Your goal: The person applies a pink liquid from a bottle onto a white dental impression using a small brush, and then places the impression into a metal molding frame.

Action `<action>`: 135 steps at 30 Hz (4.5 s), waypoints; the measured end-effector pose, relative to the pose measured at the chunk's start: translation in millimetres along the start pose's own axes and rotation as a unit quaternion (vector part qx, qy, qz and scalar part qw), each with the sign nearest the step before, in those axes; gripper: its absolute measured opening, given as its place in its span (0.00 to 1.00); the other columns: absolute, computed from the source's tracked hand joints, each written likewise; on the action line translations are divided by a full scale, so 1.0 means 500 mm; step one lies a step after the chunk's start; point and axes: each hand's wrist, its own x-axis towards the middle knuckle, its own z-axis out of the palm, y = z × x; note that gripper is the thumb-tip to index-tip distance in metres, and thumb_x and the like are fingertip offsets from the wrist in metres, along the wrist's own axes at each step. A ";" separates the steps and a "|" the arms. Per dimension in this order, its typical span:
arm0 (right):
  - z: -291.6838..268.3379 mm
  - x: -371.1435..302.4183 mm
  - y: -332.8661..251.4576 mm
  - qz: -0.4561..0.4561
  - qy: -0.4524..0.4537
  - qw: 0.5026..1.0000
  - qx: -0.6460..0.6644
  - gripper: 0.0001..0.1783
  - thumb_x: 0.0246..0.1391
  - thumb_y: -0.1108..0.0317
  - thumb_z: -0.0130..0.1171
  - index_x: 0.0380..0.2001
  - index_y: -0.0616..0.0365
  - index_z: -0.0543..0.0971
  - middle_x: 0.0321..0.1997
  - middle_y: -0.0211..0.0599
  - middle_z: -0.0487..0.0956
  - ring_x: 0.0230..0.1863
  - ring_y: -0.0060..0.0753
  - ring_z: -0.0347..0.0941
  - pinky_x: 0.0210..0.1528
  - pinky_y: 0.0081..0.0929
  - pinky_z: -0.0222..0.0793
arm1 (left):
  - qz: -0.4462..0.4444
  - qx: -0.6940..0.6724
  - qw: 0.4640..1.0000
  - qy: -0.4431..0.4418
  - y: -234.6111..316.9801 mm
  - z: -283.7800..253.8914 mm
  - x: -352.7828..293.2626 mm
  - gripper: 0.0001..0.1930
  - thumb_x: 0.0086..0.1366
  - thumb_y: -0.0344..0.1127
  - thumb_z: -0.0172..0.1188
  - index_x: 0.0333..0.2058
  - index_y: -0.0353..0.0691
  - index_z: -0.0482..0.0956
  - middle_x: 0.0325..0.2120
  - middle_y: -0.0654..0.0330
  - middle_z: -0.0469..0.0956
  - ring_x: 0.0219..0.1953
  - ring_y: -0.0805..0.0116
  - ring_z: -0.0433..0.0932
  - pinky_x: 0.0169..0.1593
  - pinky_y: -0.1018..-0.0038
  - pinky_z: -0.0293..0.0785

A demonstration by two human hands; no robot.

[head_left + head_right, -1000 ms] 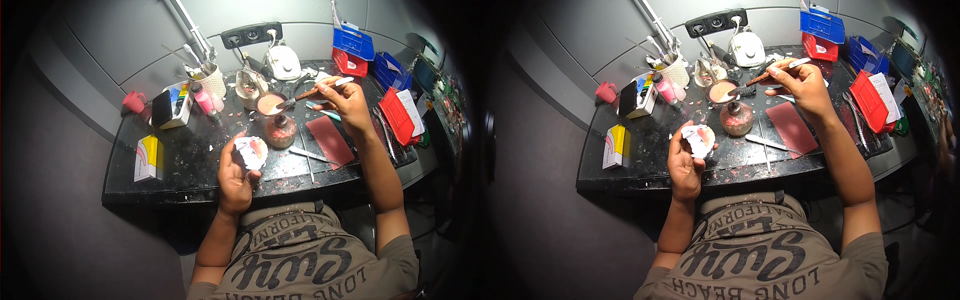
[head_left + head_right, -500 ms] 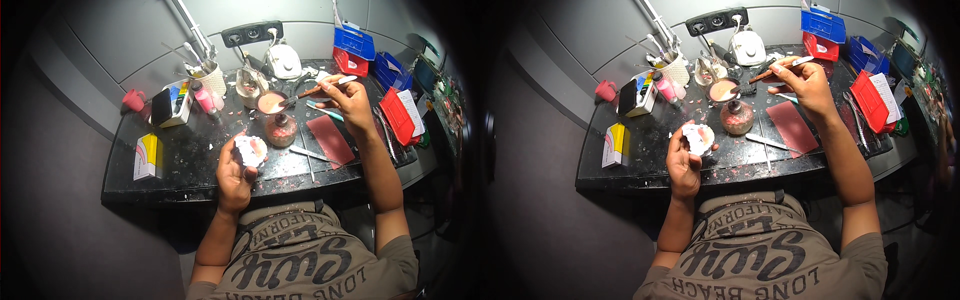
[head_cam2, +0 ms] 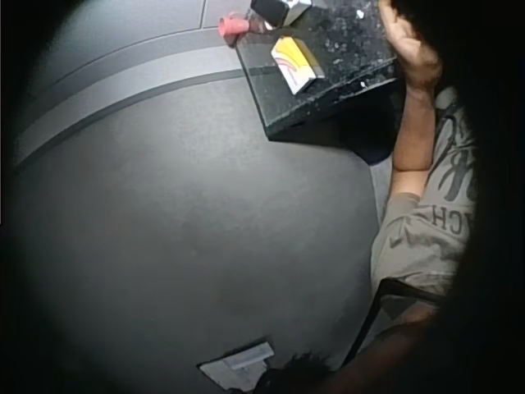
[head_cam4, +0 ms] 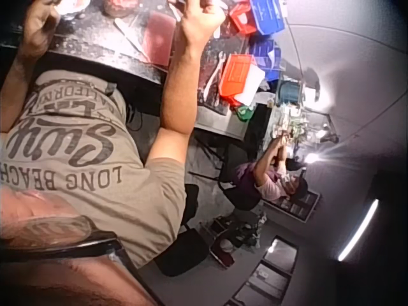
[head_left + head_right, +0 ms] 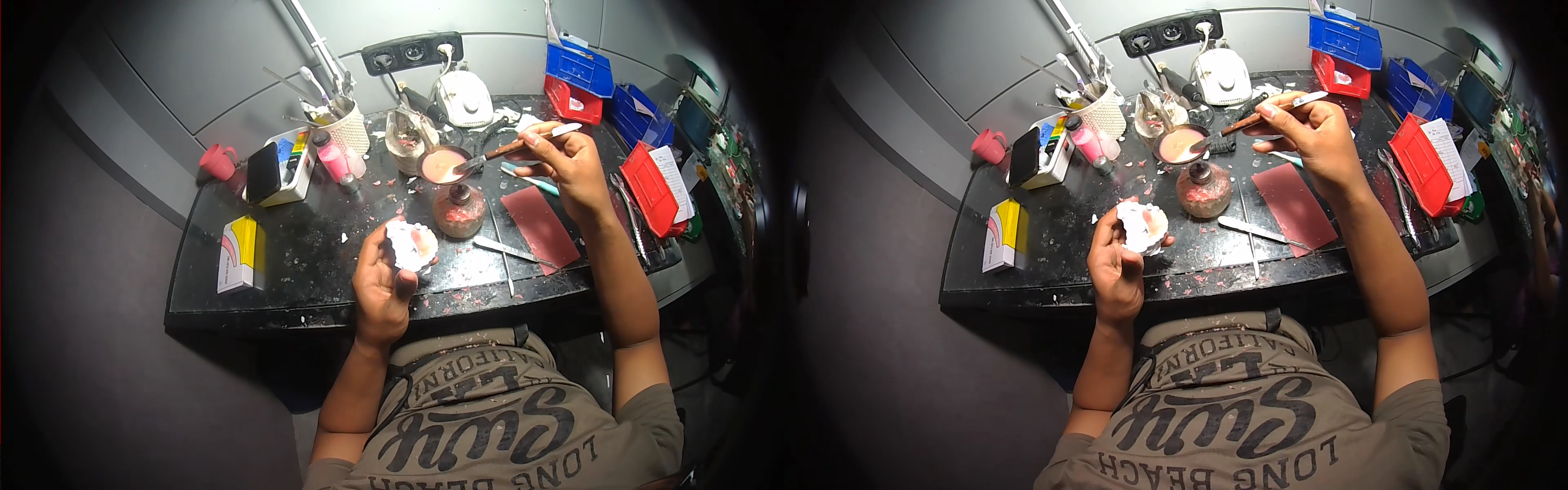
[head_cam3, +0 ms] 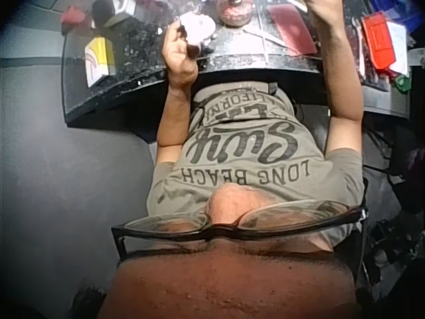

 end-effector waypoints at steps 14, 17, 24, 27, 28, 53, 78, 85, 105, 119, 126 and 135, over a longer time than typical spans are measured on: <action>-0.024 -0.013 -0.011 -0.003 0.007 0.999 0.035 0.11 0.66 0.70 0.60 0.44 0.69 0.80 0.41 0.47 0.84 0.41 0.37 0.86 0.41 0.28 0.86 | -0.007 -0.003 1.000 -0.008 0.001 -0.003 -0.001 0.52 0.60 0.67 0.65 0.63 0.22 0.61 0.52 0.48 0.75 0.52 0.61 0.79 0.53 0.59 0.82; -0.023 -0.031 -0.012 -0.017 -0.005 1.000 0.021 0.11 0.66 0.69 0.61 0.43 0.69 0.80 0.39 0.45 0.84 0.39 0.35 0.85 0.41 0.27 0.85 | -0.004 -0.001 1.000 -0.015 -0.001 -0.004 0.000 0.52 0.60 0.66 0.65 0.63 0.21 0.61 0.52 0.48 0.75 0.52 0.61 0.79 0.53 0.59 0.82; -0.004 -0.032 -0.001 -0.034 0.009 0.999 -0.033 0.10 0.65 0.70 0.62 0.41 0.69 0.82 0.38 0.44 0.84 0.36 0.30 0.84 0.40 0.26 0.85 | -0.007 -0.001 1.000 -0.014 -0.002 -0.005 -0.001 0.51 0.61 0.66 0.65 0.63 0.21 0.61 0.52 0.48 0.75 0.52 0.61 0.79 0.53 0.59 0.82; -0.004 -0.035 -0.008 -0.044 0.005 0.999 -0.028 0.09 0.65 0.71 0.62 0.40 0.69 0.82 0.38 0.44 0.84 0.36 0.31 0.84 0.40 0.27 0.85 | 0.005 0.009 1.000 -0.018 -0.002 -0.004 0.000 0.49 0.64 0.66 0.62 0.62 0.21 0.63 0.49 0.49 0.76 0.46 0.63 0.80 0.49 0.62 0.83; -0.002 -0.039 -0.011 -0.043 0.005 0.999 -0.028 0.09 0.65 0.71 0.62 0.40 0.69 0.82 0.38 0.44 0.84 0.36 0.31 0.84 0.40 0.27 0.85 | -0.010 0.008 1.000 -0.023 0.001 -0.006 -0.002 0.47 0.66 0.66 0.59 0.61 0.21 0.64 0.46 0.50 0.77 0.42 0.64 0.80 0.45 0.65 0.82; 0.090 -0.091 -0.041 -0.374 -0.184 0.877 -0.238 0.11 0.48 0.78 0.74 0.35 0.67 0.83 0.34 0.46 0.86 0.36 0.44 0.85 0.40 0.33 0.81 | -0.022 0.022 0.999 -0.009 0.005 -0.007 -0.001 0.44 0.67 0.67 0.56 0.58 0.22 0.69 0.40 0.53 0.80 0.35 0.72 0.79 0.35 0.76 0.76; 0.084 -0.092 -0.037 -0.378 -0.157 0.879 -0.244 0.10 0.47 0.77 0.74 0.34 0.67 0.84 0.33 0.43 0.86 0.35 0.43 0.85 0.39 0.31 0.80 | -0.024 0.020 0.999 -0.009 0.000 -0.011 0.000 0.46 0.66 0.68 0.58 0.58 0.22 0.69 0.40 0.53 0.80 0.36 0.71 0.79 0.36 0.76 0.76; 0.079 -0.094 -0.032 -0.373 -0.159 0.885 -0.230 0.10 0.48 0.78 0.73 0.35 0.67 0.84 0.33 0.44 0.86 0.35 0.43 0.85 0.38 0.30 0.80 | -0.023 0.019 1.000 -0.007 0.002 -0.008 -0.002 0.45 0.67 0.67 0.57 0.58 0.22 0.69 0.39 0.53 0.80 0.35 0.71 0.79 0.36 0.76 0.76; 0.086 -0.097 -0.041 -0.366 -0.184 0.880 -0.240 0.09 0.49 0.79 0.72 0.36 0.67 0.84 0.33 0.44 0.86 0.34 0.40 0.85 0.37 0.28 0.79 | -0.022 0.006 1.000 -0.001 0.012 0.002 -0.001 0.50 0.60 0.68 0.66 0.60 0.22 0.68 0.45 0.52 0.79 0.46 0.70 0.78 0.48 0.77 0.75; 0.036 -0.052 -0.010 -0.159 0.033 0.982 -0.095 0.08 0.65 0.74 0.60 0.42 0.71 0.81 0.40 0.41 0.83 0.41 0.30 0.83 0.41 0.27 0.85 | -0.005 0.048 0.998 -0.048 0.085 0.023 -0.050 0.58 0.53 0.73 0.67 0.62 0.21 0.65 0.51 0.49 0.75 0.51 0.65 0.77 0.56 0.70 0.72; 0.034 -0.037 -0.004 -0.128 0.027 0.988 -0.081 0.08 0.65 0.73 0.61 0.41 0.70 0.81 0.40 0.41 0.83 0.40 0.30 0.83 0.40 0.27 0.85 | 0.079 -0.014 0.986 -0.143 0.144 0.032 -0.078 0.56 0.52 0.71 0.68 0.58 0.18 0.69 0.48 0.42 0.77 0.48 0.58 0.79 0.51 0.65 0.76; 0.013 -0.025 0.011 -0.008 0.062 0.997 0.034 0.10 0.67 0.70 0.60 0.43 0.69 0.81 0.40 0.43 0.83 0.40 0.29 0.83 0.39 0.26 0.86 | -0.050 0.044 0.997 -0.023 0.091 0.030 -0.046 0.62 0.49 0.79 0.64 0.61 0.21 0.66 0.48 0.50 0.77 0.46 0.63 0.82 0.48 0.67 0.83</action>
